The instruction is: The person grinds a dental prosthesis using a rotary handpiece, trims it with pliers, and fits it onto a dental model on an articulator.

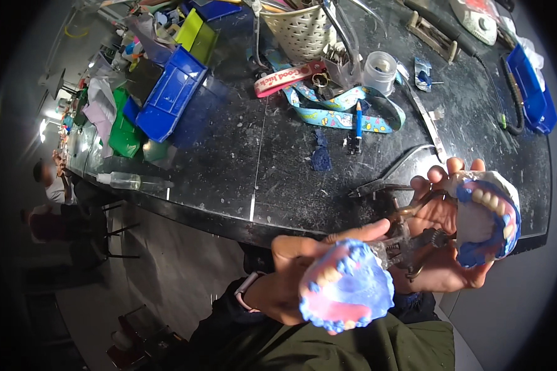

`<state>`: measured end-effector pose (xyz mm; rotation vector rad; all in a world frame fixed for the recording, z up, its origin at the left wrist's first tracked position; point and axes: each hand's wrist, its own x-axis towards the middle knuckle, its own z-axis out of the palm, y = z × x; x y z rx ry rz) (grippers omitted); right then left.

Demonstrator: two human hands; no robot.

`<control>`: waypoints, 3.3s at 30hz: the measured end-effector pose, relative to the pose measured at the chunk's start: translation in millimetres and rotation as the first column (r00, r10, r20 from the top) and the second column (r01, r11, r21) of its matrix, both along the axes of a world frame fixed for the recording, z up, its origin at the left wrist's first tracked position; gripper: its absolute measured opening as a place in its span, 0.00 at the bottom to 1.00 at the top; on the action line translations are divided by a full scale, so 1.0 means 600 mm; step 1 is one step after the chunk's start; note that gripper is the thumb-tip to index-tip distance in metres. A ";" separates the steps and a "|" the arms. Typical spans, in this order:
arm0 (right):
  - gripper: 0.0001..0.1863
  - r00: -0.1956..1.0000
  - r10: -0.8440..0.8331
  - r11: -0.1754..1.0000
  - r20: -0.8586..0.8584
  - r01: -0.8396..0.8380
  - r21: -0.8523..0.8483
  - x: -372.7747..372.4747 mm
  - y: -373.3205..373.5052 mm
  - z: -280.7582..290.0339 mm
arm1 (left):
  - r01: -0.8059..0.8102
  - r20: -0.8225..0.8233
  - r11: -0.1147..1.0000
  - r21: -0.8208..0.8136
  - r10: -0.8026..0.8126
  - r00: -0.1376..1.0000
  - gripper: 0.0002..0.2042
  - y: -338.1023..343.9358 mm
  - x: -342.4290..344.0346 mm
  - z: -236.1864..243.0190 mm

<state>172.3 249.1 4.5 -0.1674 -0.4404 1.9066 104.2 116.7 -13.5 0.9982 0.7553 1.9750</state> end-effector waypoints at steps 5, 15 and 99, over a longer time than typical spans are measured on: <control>0.50 0.989 0.147 0.976 0.013 -0.147 0.158 0.034 0.028 -0.026 | 0.027 0.004 0.999 0.046 -0.027 1.000 0.27 -0.003 0.018 0.001; 0.38 0.978 0.196 0.974 -0.077 -0.185 0.131 0.025 0.027 0.002 | 0.250 0.078 0.963 0.095 -0.258 0.963 0.16 -0.012 0.002 -0.016; 0.41 0.997 0.045 0.999 0.069 -0.044 -0.002 -0.013 0.026 -0.001 | -0.142 0.016 0.815 -0.561 0.181 0.983 0.29 -0.028 -0.011 0.050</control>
